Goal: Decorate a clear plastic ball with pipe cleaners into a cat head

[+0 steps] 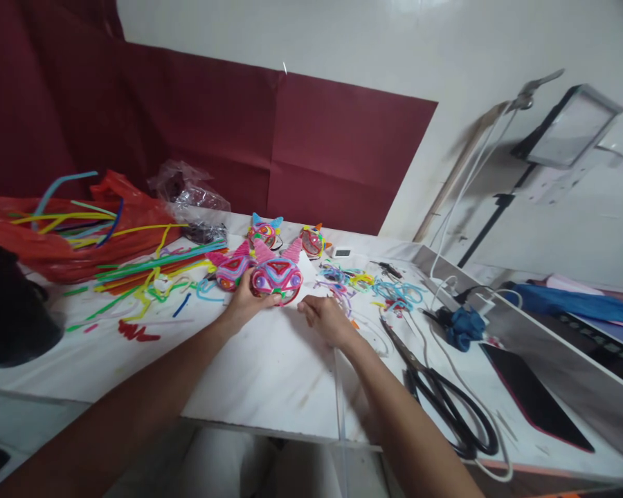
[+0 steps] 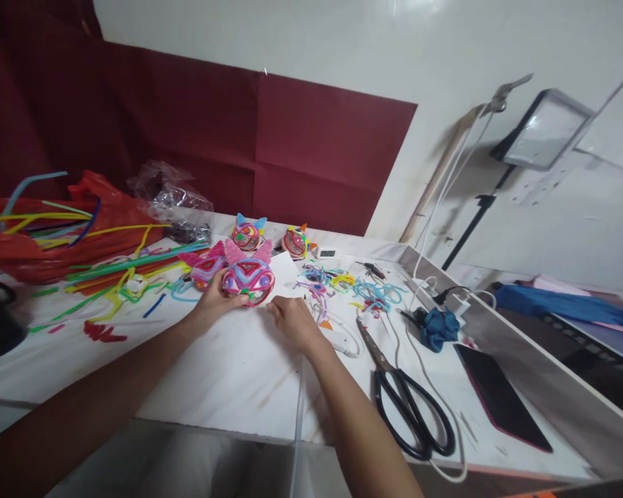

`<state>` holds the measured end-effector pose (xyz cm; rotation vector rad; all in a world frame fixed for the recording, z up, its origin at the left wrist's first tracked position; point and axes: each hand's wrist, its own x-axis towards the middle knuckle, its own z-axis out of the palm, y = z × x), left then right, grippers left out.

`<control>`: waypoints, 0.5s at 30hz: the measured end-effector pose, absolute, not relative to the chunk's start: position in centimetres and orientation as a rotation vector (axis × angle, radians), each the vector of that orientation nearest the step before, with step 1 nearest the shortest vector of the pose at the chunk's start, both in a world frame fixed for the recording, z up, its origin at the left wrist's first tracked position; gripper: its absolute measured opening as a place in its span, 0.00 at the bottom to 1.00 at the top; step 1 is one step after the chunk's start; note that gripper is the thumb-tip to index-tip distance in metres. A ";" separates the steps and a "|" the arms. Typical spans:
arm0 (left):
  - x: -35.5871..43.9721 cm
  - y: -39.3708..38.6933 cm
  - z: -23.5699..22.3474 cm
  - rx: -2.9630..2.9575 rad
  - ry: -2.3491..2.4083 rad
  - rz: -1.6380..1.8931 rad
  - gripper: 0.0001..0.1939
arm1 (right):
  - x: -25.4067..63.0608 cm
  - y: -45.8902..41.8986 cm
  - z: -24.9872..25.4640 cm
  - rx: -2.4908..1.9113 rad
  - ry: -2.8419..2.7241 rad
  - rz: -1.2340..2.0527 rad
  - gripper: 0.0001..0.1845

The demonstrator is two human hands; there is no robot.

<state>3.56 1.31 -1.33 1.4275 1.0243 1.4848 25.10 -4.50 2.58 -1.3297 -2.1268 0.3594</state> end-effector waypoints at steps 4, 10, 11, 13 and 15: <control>3.7 1.3 -1.4 1.435 1.050 1.495 0.46 | 24.4 -7.9 3.3 -1.115 -2.193 0.295 0.21; 3.9 1.6 -2.2 1.519 1.064 1.542 0.50 | 22.5 -8.4 3.7 -1.043 -2.115 0.123 0.13; 3.9 1.7 -2.4 1.528 1.059 1.550 0.51 | 22.2 -8.0 3.7 -1.066 -2.089 0.075 0.11; 4.0 1.9 -2.8 1.531 1.030 1.558 0.53 | 21.8 -7.2 3.8 -1.152 -2.046 -0.029 0.09; 4.1 1.8 -3.0 1.525 1.002 1.555 0.54 | 21.4 -6.6 4.0 -1.264 -2.021 -0.131 0.09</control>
